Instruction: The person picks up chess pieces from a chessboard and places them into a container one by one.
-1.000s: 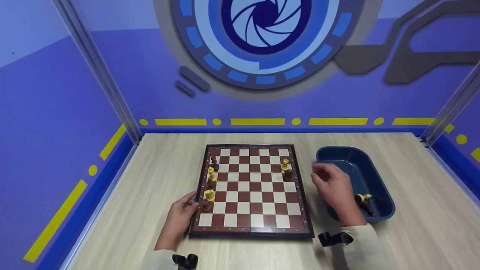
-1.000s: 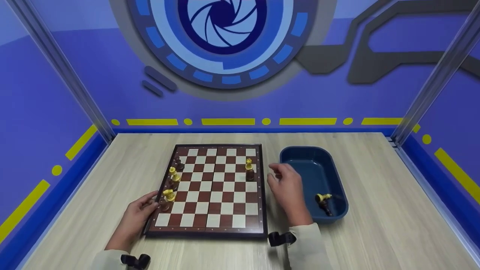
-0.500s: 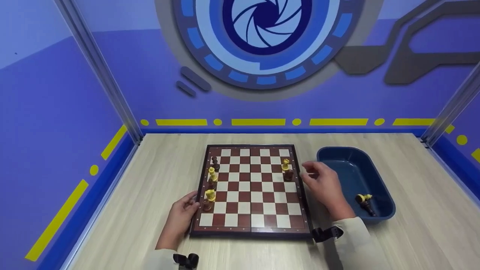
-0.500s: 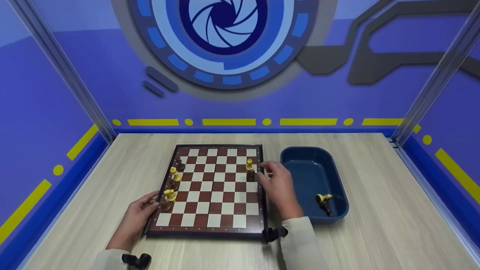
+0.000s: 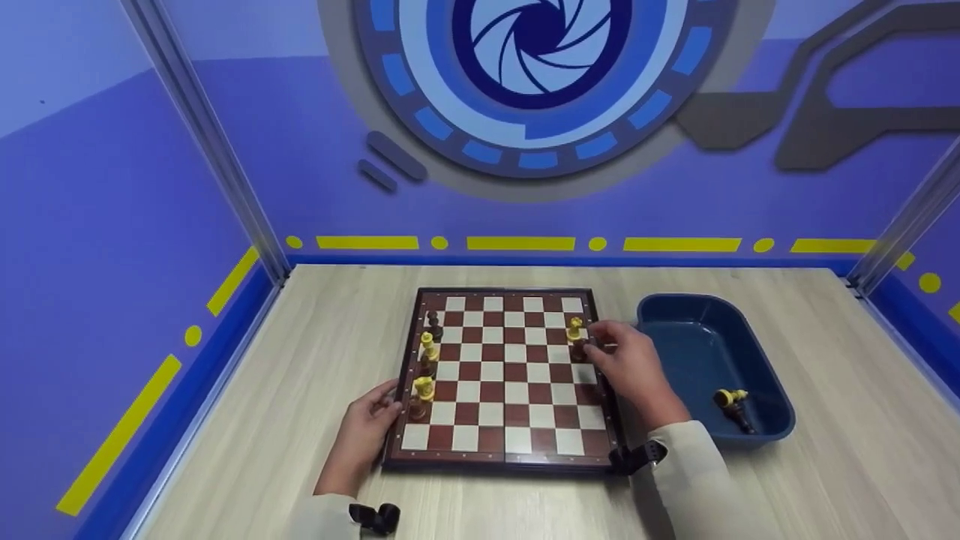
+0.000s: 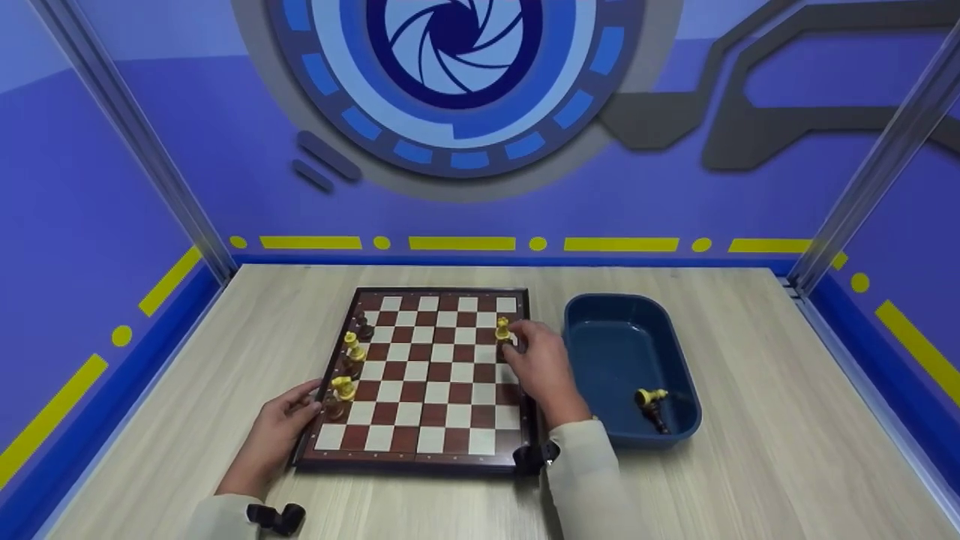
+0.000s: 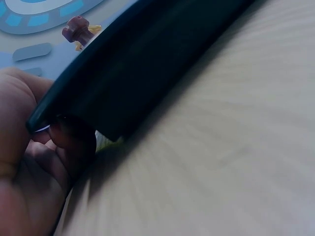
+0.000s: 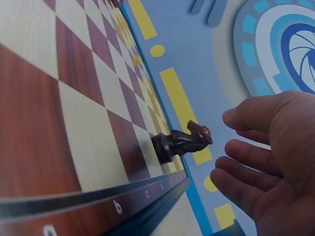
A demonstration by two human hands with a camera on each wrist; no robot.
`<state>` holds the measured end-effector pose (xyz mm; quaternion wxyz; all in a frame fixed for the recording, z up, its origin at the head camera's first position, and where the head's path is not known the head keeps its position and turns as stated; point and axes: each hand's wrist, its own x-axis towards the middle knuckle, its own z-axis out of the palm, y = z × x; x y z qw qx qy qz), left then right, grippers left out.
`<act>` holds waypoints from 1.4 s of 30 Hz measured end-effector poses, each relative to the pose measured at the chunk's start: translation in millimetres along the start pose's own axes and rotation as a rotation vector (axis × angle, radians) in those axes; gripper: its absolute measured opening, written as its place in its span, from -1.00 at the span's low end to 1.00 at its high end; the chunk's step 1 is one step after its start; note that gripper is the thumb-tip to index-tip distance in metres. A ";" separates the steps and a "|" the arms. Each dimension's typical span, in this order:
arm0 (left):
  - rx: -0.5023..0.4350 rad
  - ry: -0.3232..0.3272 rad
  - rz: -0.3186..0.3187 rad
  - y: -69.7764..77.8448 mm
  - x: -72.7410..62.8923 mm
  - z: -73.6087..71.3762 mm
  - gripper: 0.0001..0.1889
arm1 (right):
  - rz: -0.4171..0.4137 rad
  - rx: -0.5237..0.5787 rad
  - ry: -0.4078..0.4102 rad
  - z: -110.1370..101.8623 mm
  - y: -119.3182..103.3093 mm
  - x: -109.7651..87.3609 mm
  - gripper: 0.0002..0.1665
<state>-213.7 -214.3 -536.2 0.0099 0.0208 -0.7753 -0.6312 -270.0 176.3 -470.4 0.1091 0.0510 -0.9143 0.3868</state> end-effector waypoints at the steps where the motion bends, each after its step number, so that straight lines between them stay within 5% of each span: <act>1: 0.000 0.000 0.000 -0.1 0.0 -0.2 -0.54 | -0.011 -0.011 -0.003 1.2 -0.1 0.8 -0.66; 18: 0.001 0.003 -0.005 0.7 0.0 -0.3 -0.54 | -0.032 -0.016 -0.045 17.2 3.1 10.6 -0.73; 42: -0.013 0.016 -0.023 0.4 0.4 2.0 -0.56 | -0.103 -0.054 0.050 9.4 1.3 7.8 -0.79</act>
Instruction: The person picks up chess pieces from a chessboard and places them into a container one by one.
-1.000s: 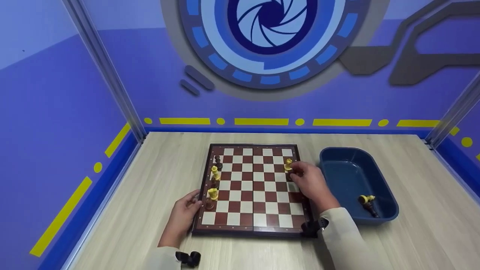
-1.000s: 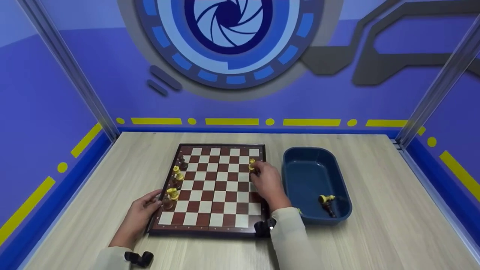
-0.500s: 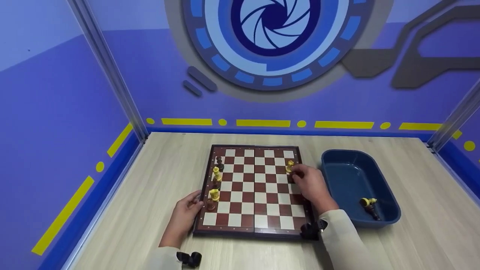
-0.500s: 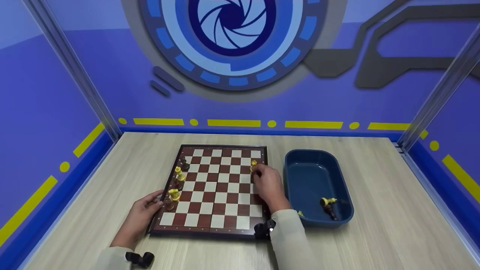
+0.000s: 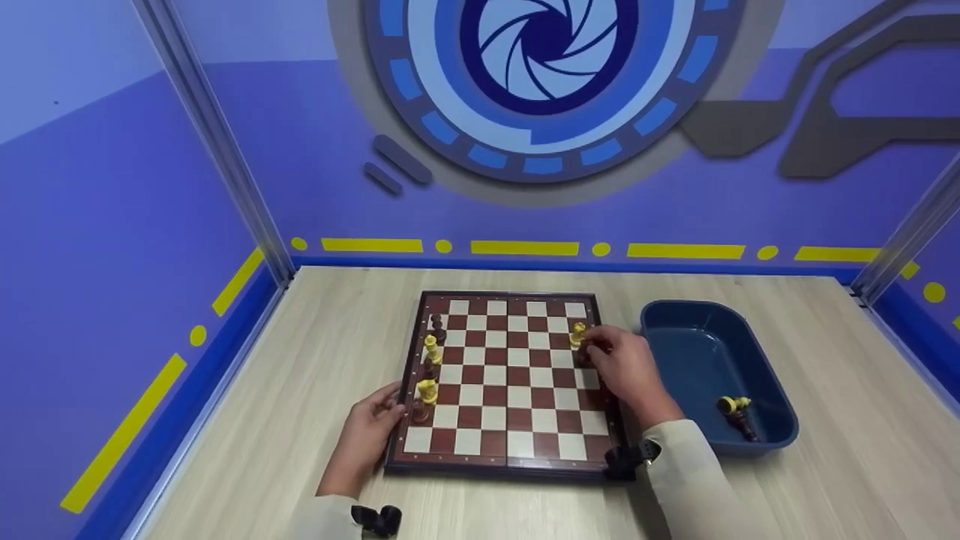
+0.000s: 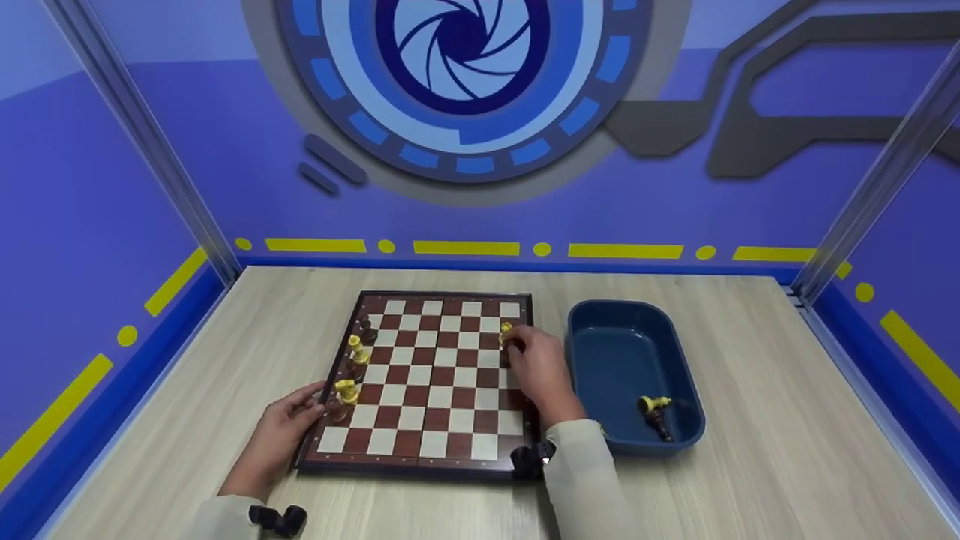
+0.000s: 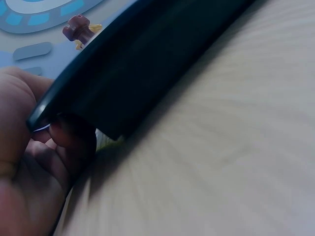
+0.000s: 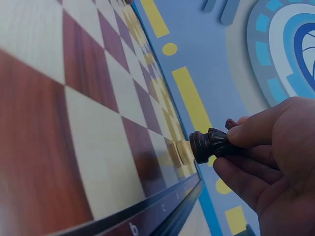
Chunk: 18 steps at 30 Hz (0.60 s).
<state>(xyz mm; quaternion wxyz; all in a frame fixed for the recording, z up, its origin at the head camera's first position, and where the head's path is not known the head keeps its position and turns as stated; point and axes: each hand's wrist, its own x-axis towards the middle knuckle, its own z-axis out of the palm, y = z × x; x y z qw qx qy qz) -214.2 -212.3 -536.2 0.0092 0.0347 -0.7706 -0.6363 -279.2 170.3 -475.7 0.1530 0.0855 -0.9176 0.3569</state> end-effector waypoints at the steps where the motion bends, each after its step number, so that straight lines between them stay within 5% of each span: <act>1: 0.001 0.001 -0.001 -0.1 0.2 -0.1 -0.56 | 0.001 -0.002 0.001 -1.1 -0.6 -0.4 -0.79; 18: -0.007 -0.009 0.006 2.2 -1.0 0.1 -0.54 | 0.076 0.020 -0.010 -18.4 -7.9 -6.4 -0.76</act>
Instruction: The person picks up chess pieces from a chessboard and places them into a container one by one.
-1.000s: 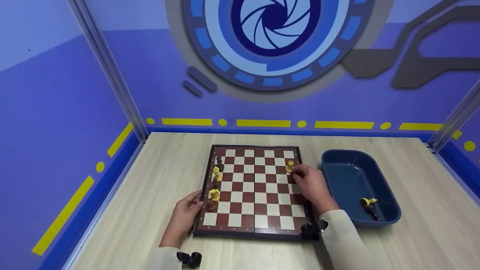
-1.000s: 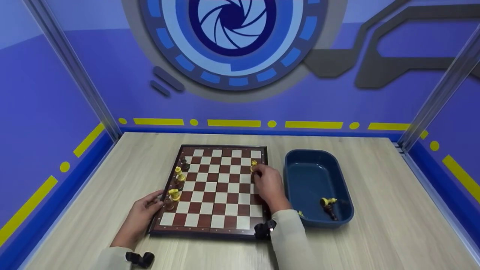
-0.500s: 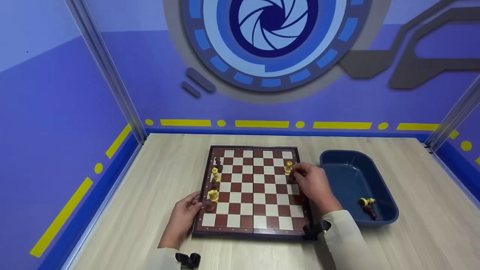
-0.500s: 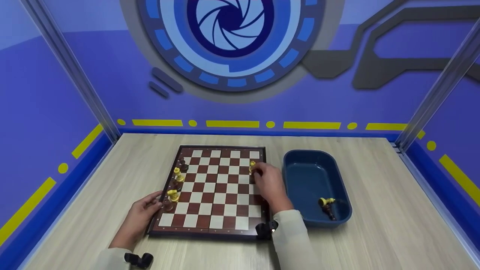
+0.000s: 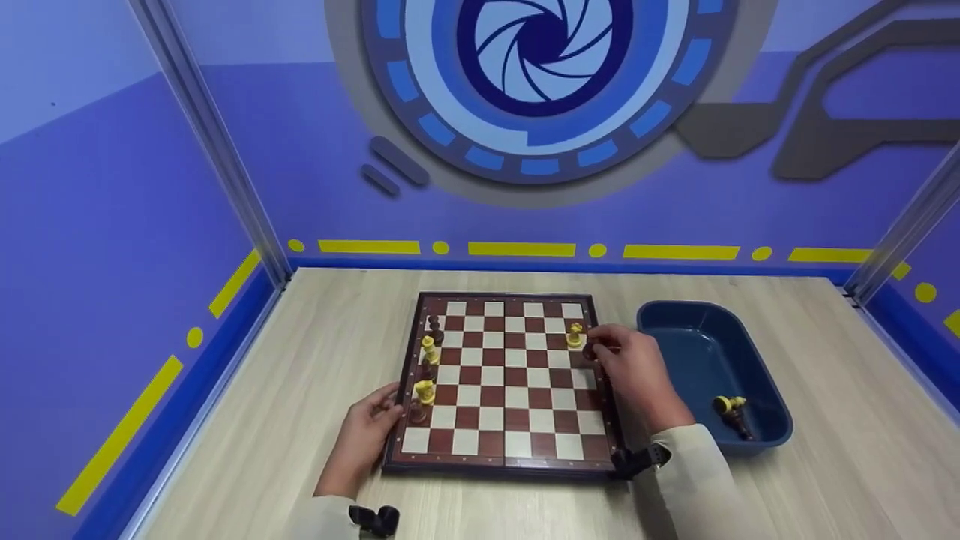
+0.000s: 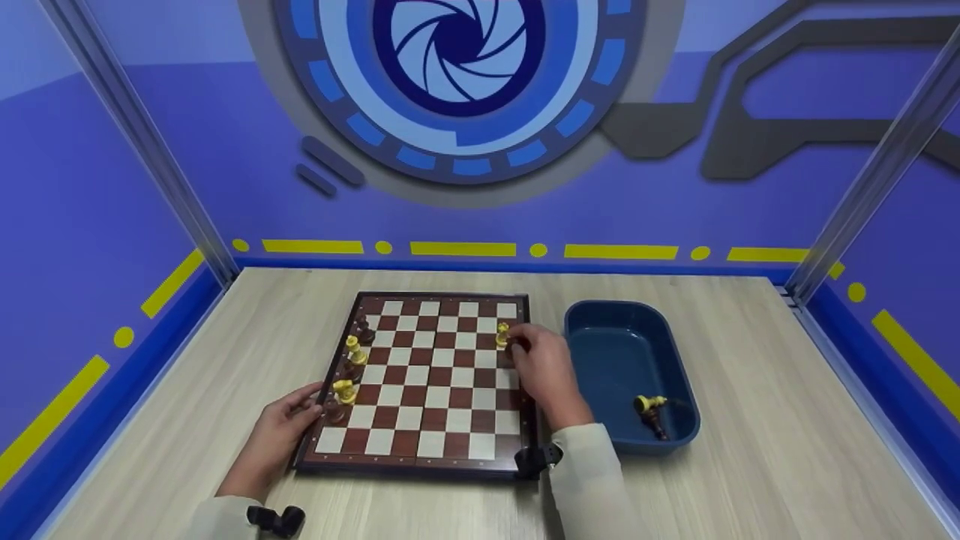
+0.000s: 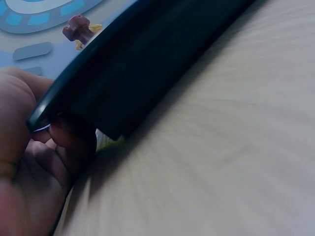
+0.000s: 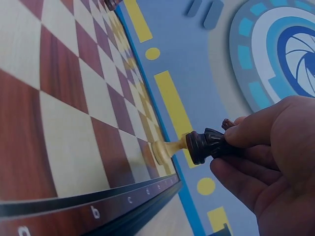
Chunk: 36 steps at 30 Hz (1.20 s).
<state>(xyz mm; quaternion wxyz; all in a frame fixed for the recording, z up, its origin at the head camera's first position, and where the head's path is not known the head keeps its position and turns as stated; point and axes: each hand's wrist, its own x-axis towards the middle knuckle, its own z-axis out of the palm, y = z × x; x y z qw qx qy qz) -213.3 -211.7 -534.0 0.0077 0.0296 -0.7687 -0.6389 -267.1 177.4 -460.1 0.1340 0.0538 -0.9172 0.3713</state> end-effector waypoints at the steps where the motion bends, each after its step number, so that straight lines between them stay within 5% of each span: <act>1: 0.004 -0.003 0.005 -0.9 0.1 -0.2 -0.54 | -0.001 -0.002 0.001 -1.4 -0.2 -0.8 -0.76; 36: 0.037 0.004 -0.012 -3.6 1.1 -0.6 -0.55 | -0.086 -0.091 0.120 -52.9 19.3 -16.0 -0.78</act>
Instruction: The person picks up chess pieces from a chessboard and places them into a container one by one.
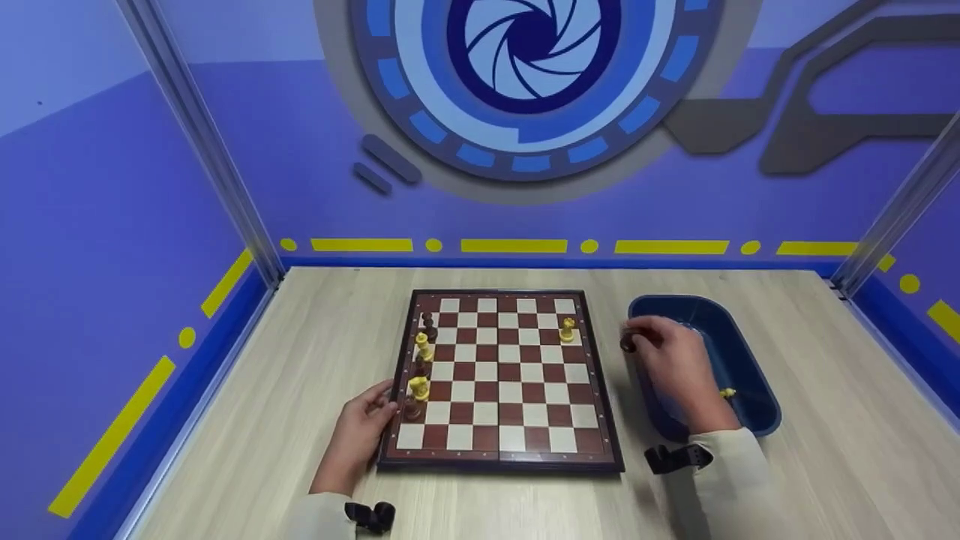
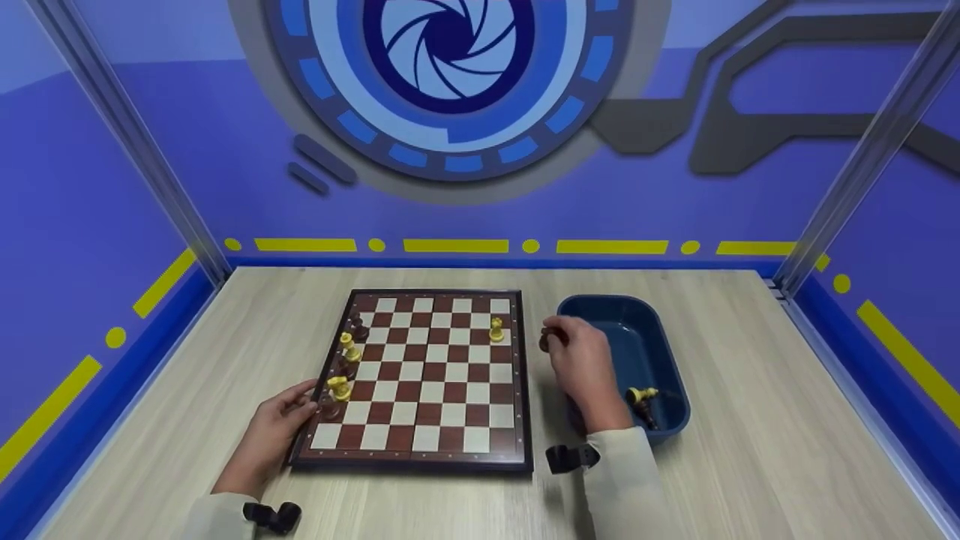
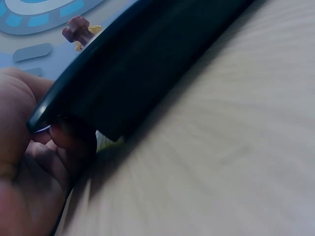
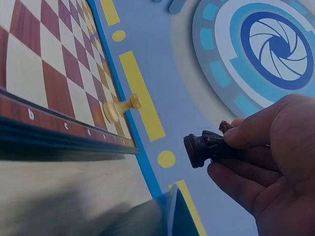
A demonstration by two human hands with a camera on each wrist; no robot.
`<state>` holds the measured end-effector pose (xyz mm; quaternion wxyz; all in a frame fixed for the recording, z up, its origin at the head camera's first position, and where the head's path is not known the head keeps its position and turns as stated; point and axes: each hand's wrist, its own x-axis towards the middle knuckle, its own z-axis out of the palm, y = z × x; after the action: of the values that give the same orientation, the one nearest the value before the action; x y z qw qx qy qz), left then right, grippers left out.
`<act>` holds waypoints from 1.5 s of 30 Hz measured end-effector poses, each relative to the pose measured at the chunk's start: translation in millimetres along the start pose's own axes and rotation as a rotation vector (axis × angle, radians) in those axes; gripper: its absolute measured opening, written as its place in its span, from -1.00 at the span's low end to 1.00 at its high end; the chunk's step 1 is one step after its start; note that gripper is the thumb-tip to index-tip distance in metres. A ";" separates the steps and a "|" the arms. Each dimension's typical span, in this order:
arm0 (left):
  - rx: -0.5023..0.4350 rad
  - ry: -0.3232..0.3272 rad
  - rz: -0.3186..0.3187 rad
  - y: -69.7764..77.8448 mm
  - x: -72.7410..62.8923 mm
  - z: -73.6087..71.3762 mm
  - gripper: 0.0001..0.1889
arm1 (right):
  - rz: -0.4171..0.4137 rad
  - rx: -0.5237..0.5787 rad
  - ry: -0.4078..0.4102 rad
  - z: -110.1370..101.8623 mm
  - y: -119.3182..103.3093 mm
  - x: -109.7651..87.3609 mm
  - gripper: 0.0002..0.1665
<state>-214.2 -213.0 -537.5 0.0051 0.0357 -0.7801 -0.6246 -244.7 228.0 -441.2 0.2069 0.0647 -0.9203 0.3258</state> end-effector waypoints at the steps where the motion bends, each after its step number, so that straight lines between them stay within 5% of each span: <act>1: 0.001 0.002 -0.002 0.1 0.2 0.1 -0.55 | 0.003 -0.001 0.002 -1.2 1.2 -0.1 -0.78; 17: 0.038 0.015 0.010 -0.1 1.2 0.3 -0.55 | 0.017 -0.031 0.037 -16.1 20.2 -5.3 -0.78; 29: -0.005 -0.010 0.035 0.3 -0.1 -0.6 -0.55 | 0.105 -0.011 -0.007 -16.7 24.0 -11.3 -0.75; 45: 0.018 -0.003 0.031 0.6 -0.1 -0.3 -0.55 | 0.092 -0.028 -0.016 -13.4 24.3 -8.8 -0.75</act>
<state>-214.0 -213.1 -536.8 0.0134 0.0228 -0.7861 -0.6176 -238.3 255.2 -449.4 0.1850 0.0219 -0.9283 0.3217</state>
